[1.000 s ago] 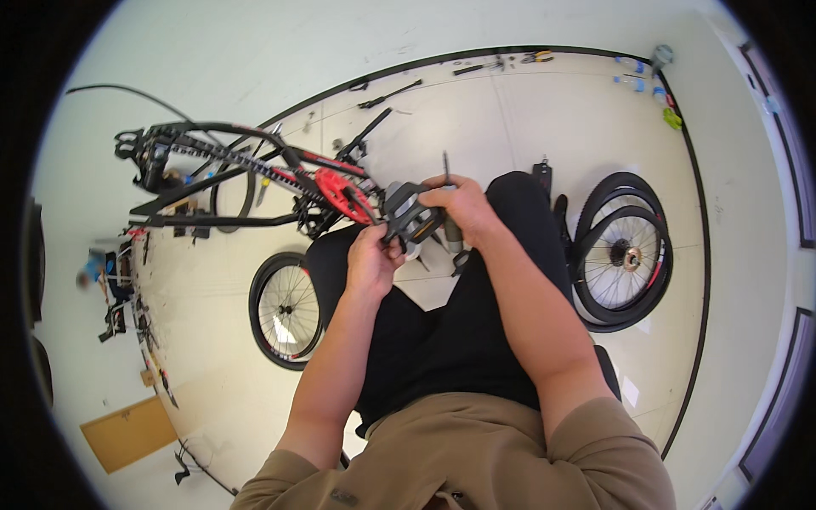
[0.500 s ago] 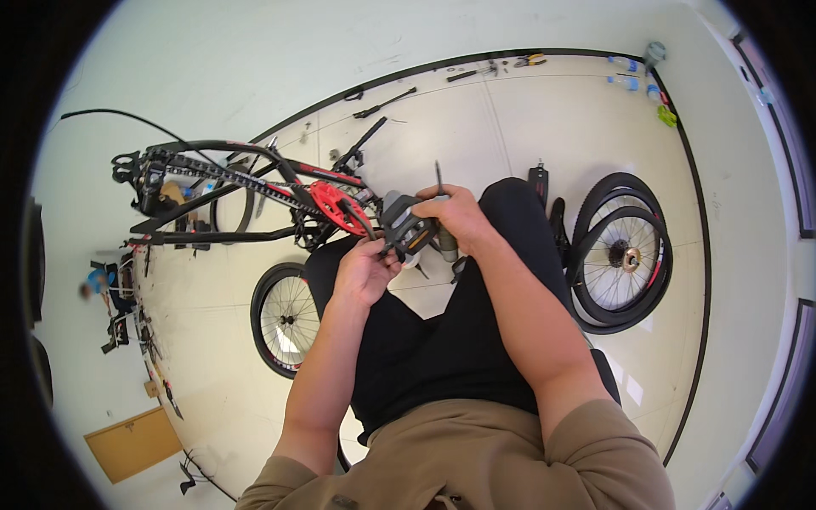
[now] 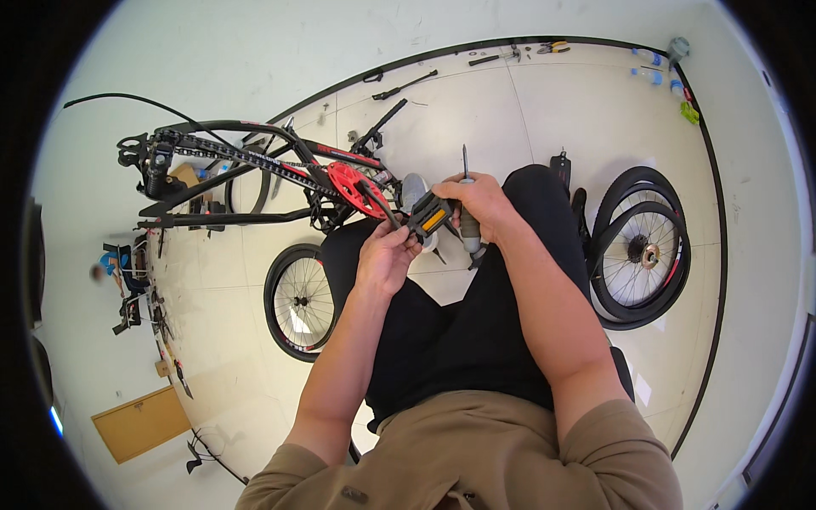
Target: The person sits on the floor and uses a screwdriver to adjust a bicycle pedal attached to the crank arm of an upside-down bicycle. The person repeatedly tightens and loosens the pedal bolt while holding the pedal and crank.
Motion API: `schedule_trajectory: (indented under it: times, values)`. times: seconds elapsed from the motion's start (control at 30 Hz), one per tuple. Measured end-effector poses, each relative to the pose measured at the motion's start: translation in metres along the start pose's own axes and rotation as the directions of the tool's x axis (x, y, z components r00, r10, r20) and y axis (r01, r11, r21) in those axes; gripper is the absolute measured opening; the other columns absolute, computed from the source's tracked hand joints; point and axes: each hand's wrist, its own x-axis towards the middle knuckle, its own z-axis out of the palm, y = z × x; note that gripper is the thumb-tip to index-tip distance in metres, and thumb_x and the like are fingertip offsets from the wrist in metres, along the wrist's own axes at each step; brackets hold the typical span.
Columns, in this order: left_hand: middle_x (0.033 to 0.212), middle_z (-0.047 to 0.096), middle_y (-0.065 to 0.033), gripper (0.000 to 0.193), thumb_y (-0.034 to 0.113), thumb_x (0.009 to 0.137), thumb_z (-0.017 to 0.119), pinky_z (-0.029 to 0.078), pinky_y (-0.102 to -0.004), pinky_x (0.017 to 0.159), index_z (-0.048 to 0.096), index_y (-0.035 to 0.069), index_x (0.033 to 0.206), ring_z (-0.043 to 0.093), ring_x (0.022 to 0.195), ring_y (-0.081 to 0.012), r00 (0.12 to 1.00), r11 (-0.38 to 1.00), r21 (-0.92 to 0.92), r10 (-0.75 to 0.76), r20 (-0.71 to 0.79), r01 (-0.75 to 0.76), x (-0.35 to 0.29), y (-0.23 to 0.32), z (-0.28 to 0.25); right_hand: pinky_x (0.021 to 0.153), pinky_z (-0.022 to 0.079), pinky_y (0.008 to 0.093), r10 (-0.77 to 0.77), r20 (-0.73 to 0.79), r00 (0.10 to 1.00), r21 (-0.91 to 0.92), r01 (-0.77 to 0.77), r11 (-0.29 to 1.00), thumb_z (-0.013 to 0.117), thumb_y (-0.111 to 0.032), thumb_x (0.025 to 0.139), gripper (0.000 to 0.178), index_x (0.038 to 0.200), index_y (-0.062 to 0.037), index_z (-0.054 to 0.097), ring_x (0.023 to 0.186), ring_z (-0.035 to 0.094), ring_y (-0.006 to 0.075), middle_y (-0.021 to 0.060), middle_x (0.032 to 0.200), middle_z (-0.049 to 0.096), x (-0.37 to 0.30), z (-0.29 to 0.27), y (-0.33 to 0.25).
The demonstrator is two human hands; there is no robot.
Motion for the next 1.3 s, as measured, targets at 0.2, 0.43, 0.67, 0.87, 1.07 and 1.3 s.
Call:
schedule_trajectory:
  times: [0.2,0.43,0.67,0.87,1.07,1.3]
  values:
    - [0.09,0.058,-0.0039,0.017,0.014,0.094,0.06,0.05,-0.0382,0.076,0.056,0.009,0.11,0.057,0.079,-0.0182,0.996,0.996,-0.043,-0.084,-0.016,0.083,-0.004,0.0,0.007,0.046,0.045,0.0287,-0.068,-0.034,0.997,0.002,0.069,0.998,0.078,-0.014,0.08,0.03,0.102,0.0023,0.066,0.054,0.055,0.0147,0.0099,0.079,0.064,-0.002,0.0,-0.001]
    - [0.078,0.053,-0.0034,0.009,0.011,0.095,0.052,0.047,-0.0364,0.063,0.054,0.009,0.103,0.051,0.065,-0.0156,0.996,0.996,0.028,-0.083,-0.024,0.084,0.005,-0.002,0.002,0.05,0.046,0.0301,-0.033,0.003,0.999,-0.04,0.033,0.999,0.077,-0.015,0.081,0.034,0.11,0.0,0.066,0.062,0.058,0.0149,0.0087,0.084,0.065,-0.005,0.0,-0.002]
    - [0.079,0.052,-0.0048,0.016,0.008,0.093,0.05,0.046,-0.0356,0.067,0.052,0.006,0.108,0.048,0.067,-0.0166,0.991,0.992,0.04,-0.122,-0.049,0.124,0.009,0.002,0.007,0.045,0.045,0.0284,-0.063,-0.018,0.998,-0.03,0.063,0.998,0.077,-0.012,0.079,0.032,0.104,0.0034,0.065,0.051,0.056,0.0143,0.0105,0.078,0.066,-0.003,0.0,-0.002]
    - [0.09,0.053,-0.009,0.025,0.004,0.09,0.052,0.047,-0.035,0.071,0.051,0.003,0.114,0.048,0.075,-0.019,0.97,0.968,-0.078,-0.241,-0.016,0.239,0.012,0.014,0.006,0.046,0.045,0.0284,-0.08,-0.019,0.997,-0.029,0.079,0.996,0.077,-0.011,0.079,0.032,0.105,0.0031,0.065,0.053,0.057,0.0143,0.0102,0.078,0.066,-0.004,0.001,-0.002]
    - [0.097,0.053,-0.0106,0.028,0.001,0.092,0.053,0.048,-0.0343,0.073,0.05,0.002,0.12,0.05,0.081,-0.0197,0.979,0.974,-0.098,-0.2,0.047,0.204,0.013,0.011,-0.004,0.049,0.046,0.0293,-0.043,-0.001,0.999,-0.032,0.043,0.999,0.077,-0.015,0.081,0.033,0.107,0.0024,0.066,0.06,0.057,0.0141,0.0086,0.081,0.065,-0.005,0.001,-0.004]
    - [0.088,0.056,-0.0048,0.021,-0.001,0.095,0.053,0.049,-0.0364,0.075,0.055,0.005,0.115,0.053,0.077,-0.0166,0.994,0.994,-0.014,-0.108,0.016,0.109,0.007,0.003,0.0,0.048,0.046,0.0291,0.014,-0.038,0.999,-0.013,-0.014,1.0,0.078,-0.016,0.083,0.027,0.098,0.0021,0.066,0.055,0.053,0.0136,0.0083,0.077,0.063,-0.001,0.0,-0.003]
